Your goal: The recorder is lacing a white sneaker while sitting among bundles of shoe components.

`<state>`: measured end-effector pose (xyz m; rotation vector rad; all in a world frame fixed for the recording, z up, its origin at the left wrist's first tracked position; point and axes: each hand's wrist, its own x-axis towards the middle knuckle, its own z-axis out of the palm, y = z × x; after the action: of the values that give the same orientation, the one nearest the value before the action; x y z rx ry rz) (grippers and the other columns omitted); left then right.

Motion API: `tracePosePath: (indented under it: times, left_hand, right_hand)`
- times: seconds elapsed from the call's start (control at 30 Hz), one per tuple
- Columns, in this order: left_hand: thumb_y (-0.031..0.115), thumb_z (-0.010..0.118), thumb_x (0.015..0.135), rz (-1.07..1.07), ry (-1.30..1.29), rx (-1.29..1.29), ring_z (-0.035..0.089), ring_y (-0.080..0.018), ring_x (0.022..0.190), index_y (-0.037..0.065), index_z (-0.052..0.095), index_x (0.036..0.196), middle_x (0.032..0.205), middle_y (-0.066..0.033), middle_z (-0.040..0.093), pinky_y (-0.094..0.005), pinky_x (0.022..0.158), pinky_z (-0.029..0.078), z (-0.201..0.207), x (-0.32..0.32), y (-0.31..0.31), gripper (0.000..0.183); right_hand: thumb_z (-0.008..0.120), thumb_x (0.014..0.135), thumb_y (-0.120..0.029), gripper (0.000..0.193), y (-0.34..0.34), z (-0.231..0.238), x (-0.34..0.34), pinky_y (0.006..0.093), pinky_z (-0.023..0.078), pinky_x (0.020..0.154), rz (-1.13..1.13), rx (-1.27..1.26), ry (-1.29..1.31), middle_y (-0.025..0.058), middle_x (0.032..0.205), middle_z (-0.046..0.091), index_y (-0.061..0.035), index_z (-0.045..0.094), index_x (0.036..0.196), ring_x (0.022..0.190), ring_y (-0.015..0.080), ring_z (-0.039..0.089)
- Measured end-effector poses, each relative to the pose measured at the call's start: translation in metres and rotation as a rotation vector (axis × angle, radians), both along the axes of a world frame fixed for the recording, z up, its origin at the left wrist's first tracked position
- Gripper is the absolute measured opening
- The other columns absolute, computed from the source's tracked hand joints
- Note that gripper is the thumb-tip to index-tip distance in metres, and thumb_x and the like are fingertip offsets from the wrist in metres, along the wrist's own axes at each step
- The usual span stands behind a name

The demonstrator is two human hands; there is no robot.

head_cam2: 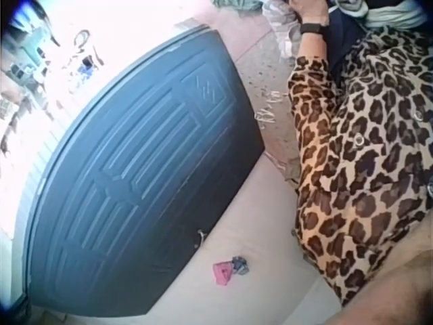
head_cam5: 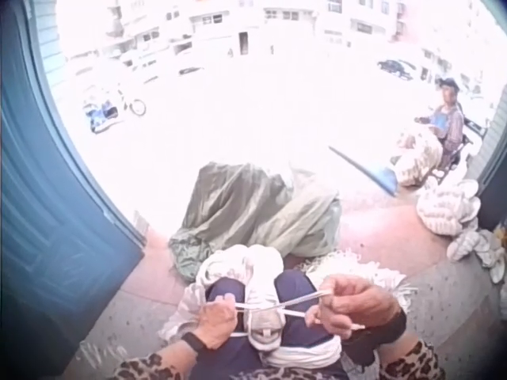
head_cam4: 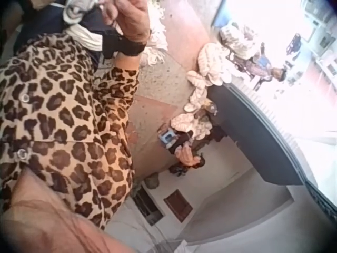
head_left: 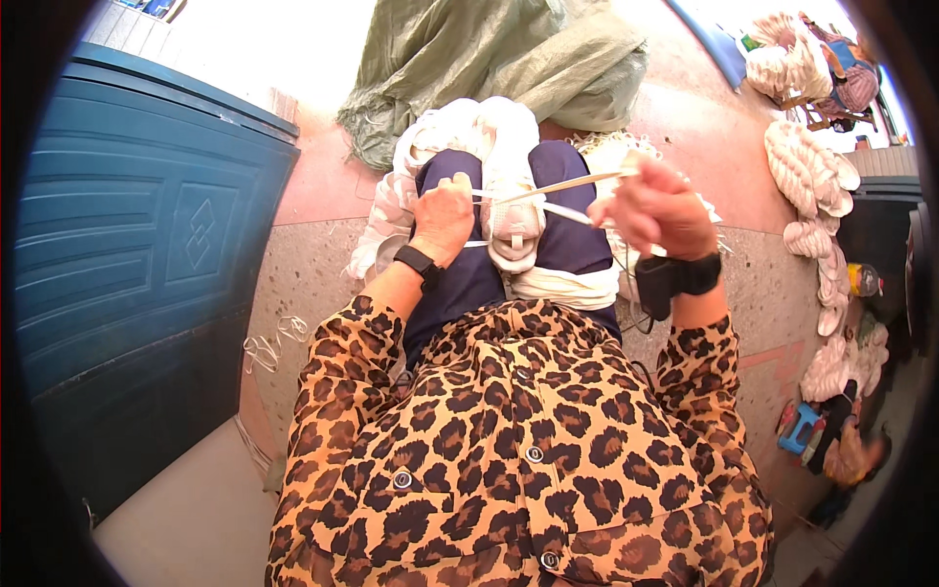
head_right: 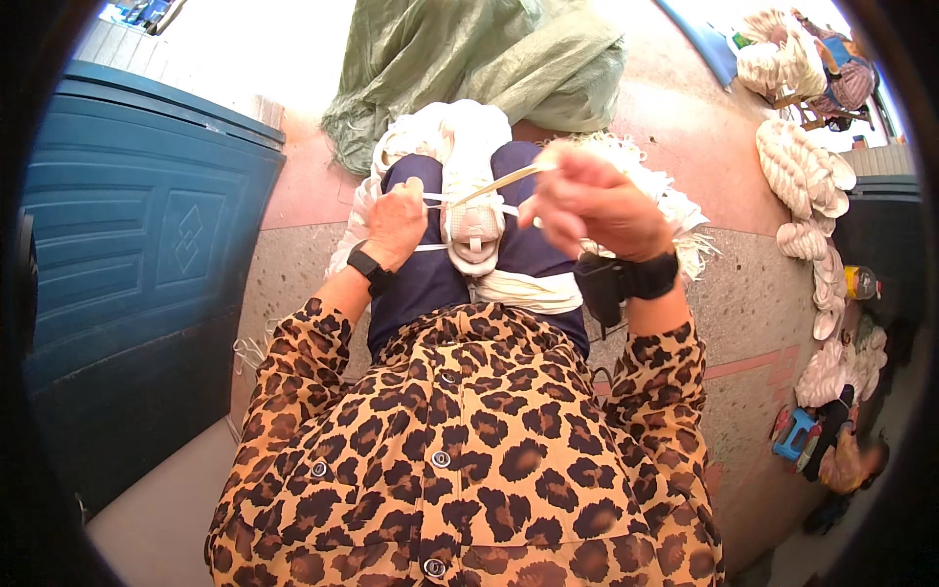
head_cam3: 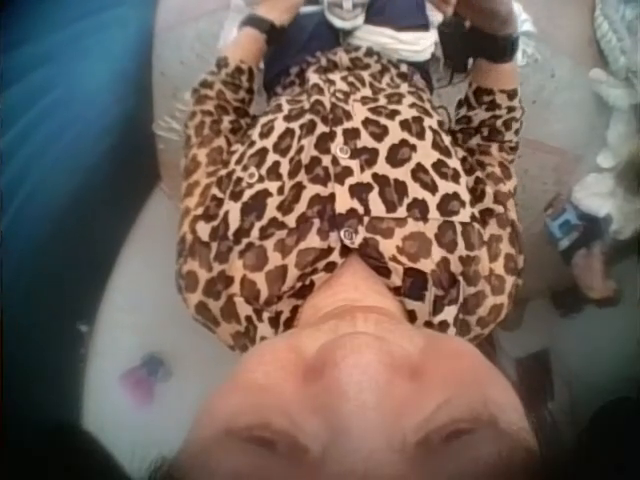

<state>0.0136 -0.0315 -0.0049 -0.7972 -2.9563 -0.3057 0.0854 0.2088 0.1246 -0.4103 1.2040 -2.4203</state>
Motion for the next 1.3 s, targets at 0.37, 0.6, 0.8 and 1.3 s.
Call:
tracePosePath:
  times: [0.37,0.6,0.8,1.3]
  left_hand:
    - [0.025,0.061,0.077,0.055,-0.909,0.220,0.057,-0.0126,0.059,-0.001,0.052,0.105,0.066,-0.0086,0.060,-0.0262,0.051,0.044,0.031,0.000,0.002,0.039]
    - [0.016,0.054,0.086,-0.383,-1.328,0.837,0.048,-0.0006,0.057,0.003,0.058,0.095,0.066,0.0003,0.056,-0.0150,0.048,0.036,0.093,0.014,0.037,0.017]
    - [0.021,0.049,0.089,-0.018,-1.375,1.261,0.042,-0.0049,0.042,0.005,0.056,0.082,0.056,0.0015,0.049,-0.0172,0.040,0.034,0.124,-0.044,-0.028,0.019]
    - [0.013,0.044,0.088,0.345,-1.094,0.686,0.052,-0.0092,0.042,-0.001,0.053,0.096,0.075,-0.0044,0.055,-0.0203,0.033,0.040,0.032,-0.009,-0.020,0.018]
  right_hand:
    - [0.046,0.087,-0.013,0.008,-0.020,0.046,-0.020,0.0325,0.042,0.082,-0.037,-0.188,0.288,0.0000,0.054,0.049,-0.0068,0.043,0.091,0.046,0.0111,0.052]
    - [0.045,0.090,-0.014,0.016,-0.040,0.055,-0.050,0.0207,0.042,0.063,-0.167,0.337,0.360,0.0040,0.072,0.056,-0.0003,0.048,0.097,0.067,0.0097,0.053]
    - [0.048,0.084,-0.013,0.014,0.031,0.006,-0.058,0.0261,0.041,0.074,-0.786,-0.047,-0.082,0.0060,0.086,0.059,-0.0028,0.056,0.086,0.082,0.0125,0.052]
    - [0.054,0.074,-0.013,0.016,-0.025,-0.151,0.014,0.0430,0.043,0.065,-0.412,1.396,0.342,0.0201,0.067,0.057,-0.0004,0.059,0.065,0.069,0.0361,0.056]
